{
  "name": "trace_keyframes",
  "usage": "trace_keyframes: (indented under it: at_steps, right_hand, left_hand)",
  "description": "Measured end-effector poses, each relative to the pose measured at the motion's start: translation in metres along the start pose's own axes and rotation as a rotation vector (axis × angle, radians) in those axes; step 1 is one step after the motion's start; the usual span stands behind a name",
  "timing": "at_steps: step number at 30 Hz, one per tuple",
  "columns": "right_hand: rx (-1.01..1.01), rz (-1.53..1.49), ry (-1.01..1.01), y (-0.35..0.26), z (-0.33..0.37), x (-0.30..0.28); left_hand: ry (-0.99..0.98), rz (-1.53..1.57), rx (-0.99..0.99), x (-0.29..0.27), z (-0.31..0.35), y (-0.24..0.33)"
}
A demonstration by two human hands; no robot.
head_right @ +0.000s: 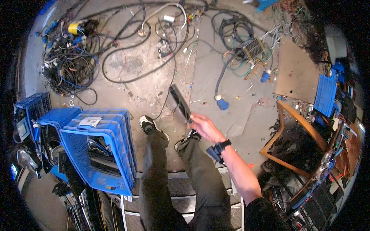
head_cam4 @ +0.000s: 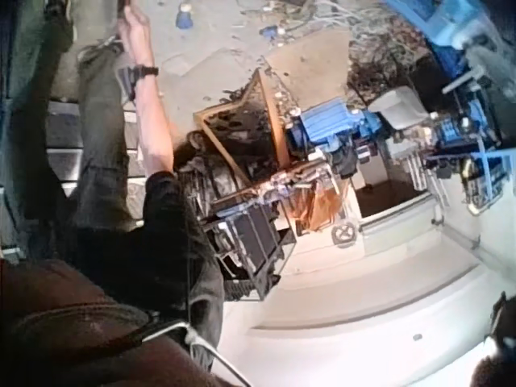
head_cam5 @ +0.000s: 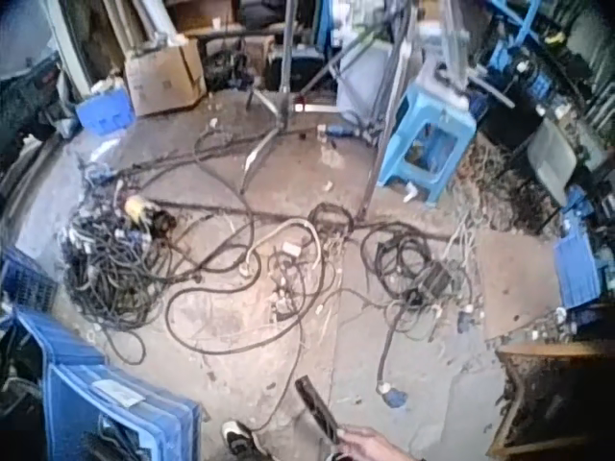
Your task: The person walks through a cluttered workshop and sits on the floor. They then move to a workbench and pick up a small cylindrical electrical component, using a screwdriver to remove a screw from its center. They proceed to pick up a larger circular stator component and use pliers to pull out a pin from its center.
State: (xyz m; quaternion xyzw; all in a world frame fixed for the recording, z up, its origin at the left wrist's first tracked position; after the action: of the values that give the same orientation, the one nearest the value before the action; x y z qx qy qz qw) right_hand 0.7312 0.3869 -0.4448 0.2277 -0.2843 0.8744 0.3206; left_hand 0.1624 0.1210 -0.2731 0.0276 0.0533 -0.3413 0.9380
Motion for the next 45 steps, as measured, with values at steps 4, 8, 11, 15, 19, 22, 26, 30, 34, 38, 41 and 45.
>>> trace_keyframes:
  at_steps: [4,8,11,15,19,22,26,30,34,38,41,45]
  right_hand:
    - [-0.074,-0.165,-0.06,-0.05,0.075,0.082]
    - [-0.039,-0.103,0.195,-0.109,0.162,0.156]
    - [-0.09,-0.089,0.189,-0.133,0.212,0.181]
    - [-0.068,0.292,0.463,-0.153,0.296,0.183]
    - [0.009,0.296,0.65,-0.111,0.37,0.109]
    - [0.097,0.149,0.776,-0.077,0.405,0.067]
    - [0.133,0.059,0.831,-0.1,0.416,0.062]
    - [0.065,0.144,0.656,-0.175,0.372,0.063]
    - [0.074,0.3,0.481,-0.295,0.292,0.115]
    - [0.047,0.34,0.412,-0.394,0.213,0.171]
    - [-0.048,0.419,0.387,-0.474,0.159,0.212]
    - [-0.016,0.42,0.383,-0.495,0.095,0.258]
  left_hand:
    - [-0.018,0.033,-0.021,-0.032,0.067,-0.03]
    - [0.003,0.126,0.033,-0.07,0.12,-0.042]
    - [0.034,0.243,0.095,-0.105,0.151,-0.041]
    - [0.071,0.481,0.159,-0.143,0.173,-0.032]
    - [0.192,0.351,0.433,-0.181,0.173,0.043]
    - [0.296,0.074,0.508,-0.204,0.181,0.123]
    - [0.376,0.019,0.588,-0.208,0.206,0.215]
    - [0.285,0.129,0.421,-0.197,0.208,0.285]
    - [0.252,0.323,0.506,-0.185,0.185,0.301]
    - [0.065,0.71,0.523,-0.18,0.147,0.3]
    - [0.129,0.278,0.495,-0.202,0.181,0.378]
    - [0.118,0.446,0.332,-0.245,0.124,0.378]
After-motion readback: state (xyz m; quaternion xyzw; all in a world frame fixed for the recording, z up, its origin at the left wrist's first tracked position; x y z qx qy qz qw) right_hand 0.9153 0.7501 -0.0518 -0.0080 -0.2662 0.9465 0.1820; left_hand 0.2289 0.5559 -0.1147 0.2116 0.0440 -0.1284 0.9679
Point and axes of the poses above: each hand's wrist, its own z-axis away from the middle knuckle, its own x-axis out of the palm, y = z × x, the point moved 9 cm from there along -z, towards the middle knuckle, and after that the axes turned 10 degrees about -y, right-handed, at the moved point
